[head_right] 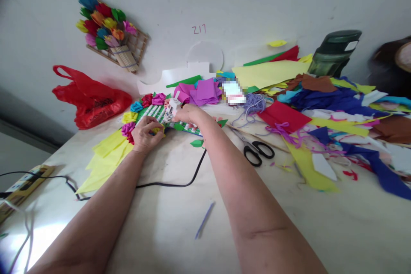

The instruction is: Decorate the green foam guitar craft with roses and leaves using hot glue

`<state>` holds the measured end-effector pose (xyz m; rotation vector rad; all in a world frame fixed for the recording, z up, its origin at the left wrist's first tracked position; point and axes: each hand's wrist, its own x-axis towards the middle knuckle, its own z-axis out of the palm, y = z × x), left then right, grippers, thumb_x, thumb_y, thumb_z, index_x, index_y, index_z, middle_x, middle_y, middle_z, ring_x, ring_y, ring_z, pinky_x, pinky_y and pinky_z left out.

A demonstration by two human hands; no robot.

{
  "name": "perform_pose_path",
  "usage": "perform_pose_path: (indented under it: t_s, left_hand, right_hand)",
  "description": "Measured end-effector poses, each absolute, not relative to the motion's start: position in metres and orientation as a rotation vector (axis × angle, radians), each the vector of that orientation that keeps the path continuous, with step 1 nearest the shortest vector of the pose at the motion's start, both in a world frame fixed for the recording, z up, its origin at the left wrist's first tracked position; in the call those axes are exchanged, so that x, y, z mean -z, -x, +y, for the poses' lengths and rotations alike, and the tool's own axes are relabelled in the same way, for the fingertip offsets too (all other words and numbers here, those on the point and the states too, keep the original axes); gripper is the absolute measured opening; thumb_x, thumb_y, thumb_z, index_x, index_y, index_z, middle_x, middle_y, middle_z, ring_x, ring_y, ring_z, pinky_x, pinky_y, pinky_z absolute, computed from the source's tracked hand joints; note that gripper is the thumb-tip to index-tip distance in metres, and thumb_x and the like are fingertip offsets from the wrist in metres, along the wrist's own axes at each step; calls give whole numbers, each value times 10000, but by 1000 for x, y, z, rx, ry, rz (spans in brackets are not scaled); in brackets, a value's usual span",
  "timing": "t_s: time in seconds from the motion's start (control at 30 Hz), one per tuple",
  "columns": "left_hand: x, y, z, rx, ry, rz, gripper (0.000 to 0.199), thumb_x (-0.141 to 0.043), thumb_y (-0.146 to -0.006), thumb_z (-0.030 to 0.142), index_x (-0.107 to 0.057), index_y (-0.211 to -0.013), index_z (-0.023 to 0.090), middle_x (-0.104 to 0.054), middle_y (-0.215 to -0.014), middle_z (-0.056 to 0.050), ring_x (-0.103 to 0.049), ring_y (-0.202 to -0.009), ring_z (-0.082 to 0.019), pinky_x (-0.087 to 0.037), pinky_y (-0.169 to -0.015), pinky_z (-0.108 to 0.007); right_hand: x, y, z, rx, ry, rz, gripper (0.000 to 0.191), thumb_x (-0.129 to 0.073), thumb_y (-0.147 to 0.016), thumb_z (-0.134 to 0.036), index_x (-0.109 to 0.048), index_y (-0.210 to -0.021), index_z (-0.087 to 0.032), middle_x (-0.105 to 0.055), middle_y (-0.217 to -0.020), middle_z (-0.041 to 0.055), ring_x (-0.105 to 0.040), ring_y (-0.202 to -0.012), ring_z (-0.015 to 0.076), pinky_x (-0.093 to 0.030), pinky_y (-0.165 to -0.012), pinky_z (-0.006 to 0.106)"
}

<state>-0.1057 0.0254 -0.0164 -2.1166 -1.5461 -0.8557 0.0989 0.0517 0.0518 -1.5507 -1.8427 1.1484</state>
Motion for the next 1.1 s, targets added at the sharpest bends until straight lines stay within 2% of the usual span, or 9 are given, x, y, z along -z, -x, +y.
perform_pose_path:
  t_s: [0.23,0.5,0.8,1.1]
  left_hand:
    - [18,107,28,963,2119,-1459,156,-560,-633,275,-680,-710,212,-595,-881,-27,-572,-802,-168,-438,-649,-262]
    - [17,106,28,982,2112,-1454,140,-577,-625,273,-680,-698,213,-593,-873,-25,-573,-802,-170,-434,-645,-262]
    - [16,105,28,969,2107,-1492,156,-580,-609,276,-680,-711,213,-598,-892,-30,-573,-808,-175,-430,-636,-264]
    - [18,106,30,968,2106,-1481,154,-585,-609,270,-683,-713,214,-595,-884,-29,-576,-807,-171,-429,-638,-262]
  right_hand:
    - [-55,-100,48,-1152,1565,-1990,318,-654,-665,-371,-578,-857,-129,-579,-593,39,-507,-441,140,-371,-456,259]
    - [-56,-104,47,-1224,1493,-2006,230,-605,-703,-354,-580,-792,-143,-629,-620,51,-460,-416,121,-360,-455,262]
    - [-58,-102,45,-1208,1522,-2004,301,-634,-686,-412,-601,-776,-127,-603,-596,58,-493,-450,140,-357,-485,277]
    - [-57,-98,49,-1063,1598,-2052,405,-623,-688,-402,-597,-958,-101,-604,-635,61,-540,-481,169,-378,-486,277]
